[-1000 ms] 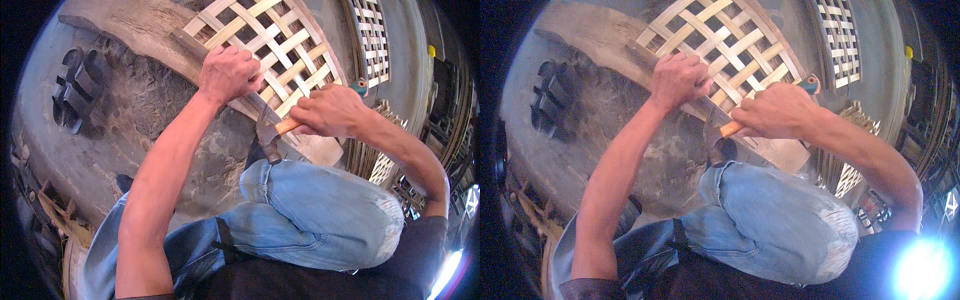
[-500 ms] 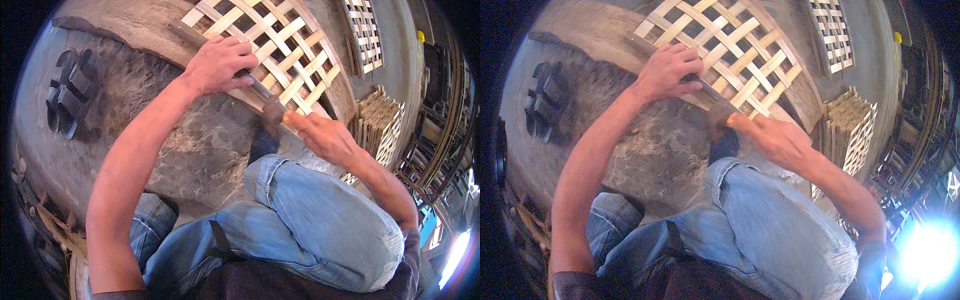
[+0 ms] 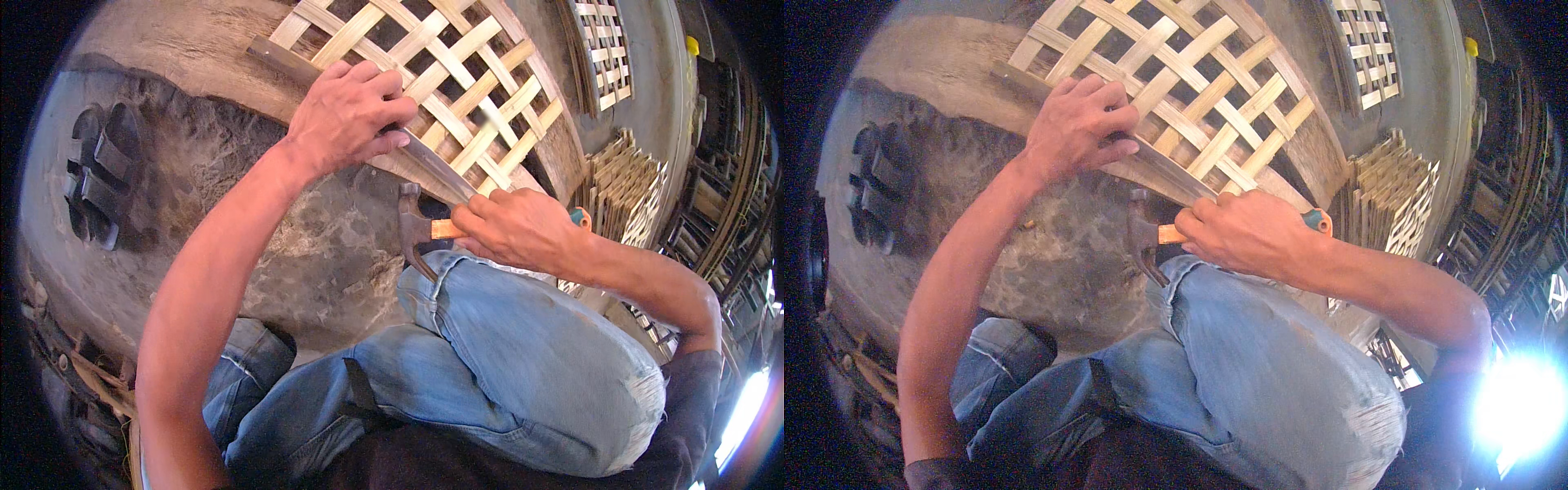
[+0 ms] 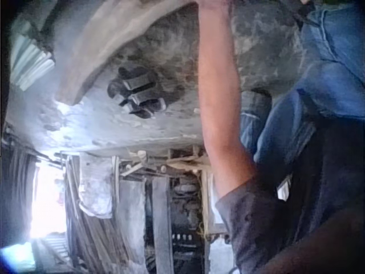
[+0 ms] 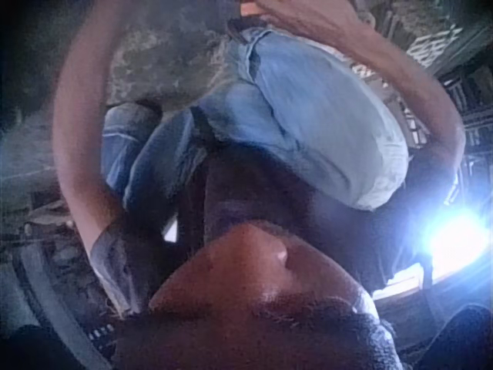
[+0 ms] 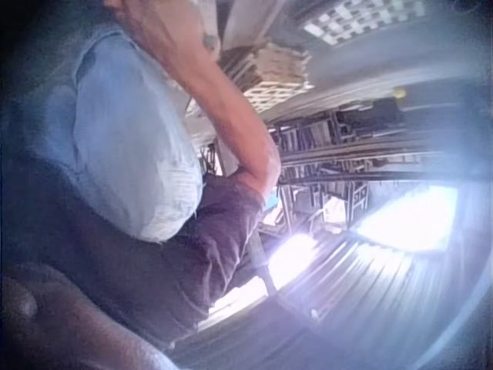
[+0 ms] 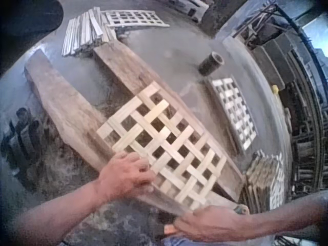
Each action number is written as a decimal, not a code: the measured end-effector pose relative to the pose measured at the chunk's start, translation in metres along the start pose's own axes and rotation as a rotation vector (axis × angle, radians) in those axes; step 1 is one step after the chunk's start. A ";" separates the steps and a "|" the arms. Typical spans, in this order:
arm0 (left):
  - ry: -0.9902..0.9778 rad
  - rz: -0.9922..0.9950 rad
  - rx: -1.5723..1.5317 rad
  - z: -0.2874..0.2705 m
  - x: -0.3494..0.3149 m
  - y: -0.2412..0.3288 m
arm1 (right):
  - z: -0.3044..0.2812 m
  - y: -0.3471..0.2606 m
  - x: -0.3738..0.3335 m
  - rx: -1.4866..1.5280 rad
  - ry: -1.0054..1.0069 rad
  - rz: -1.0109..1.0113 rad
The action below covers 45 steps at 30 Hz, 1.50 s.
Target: The person assembles a wooden lattice by placing thin wooden strips into a grid pattern and securing them with a hammer. The person repeatedly hammers nails into the lattice to hold the strips in place.
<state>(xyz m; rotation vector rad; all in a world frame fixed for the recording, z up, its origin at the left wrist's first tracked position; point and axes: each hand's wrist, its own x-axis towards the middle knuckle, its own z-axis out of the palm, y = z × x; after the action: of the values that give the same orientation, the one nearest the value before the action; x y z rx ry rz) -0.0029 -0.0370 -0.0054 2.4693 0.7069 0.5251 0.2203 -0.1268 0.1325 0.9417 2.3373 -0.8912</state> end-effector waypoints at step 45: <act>0.063 0.027 -0.002 0.004 0.001 -0.003 | 0.041 -0.065 0.011 0.165 0.440 0.415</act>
<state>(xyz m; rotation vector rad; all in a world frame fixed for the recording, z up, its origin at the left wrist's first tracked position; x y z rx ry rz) -0.0015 -0.0363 -0.0101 2.4737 0.6977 0.6157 0.1724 -0.1875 0.1234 1.7655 2.2887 -0.7678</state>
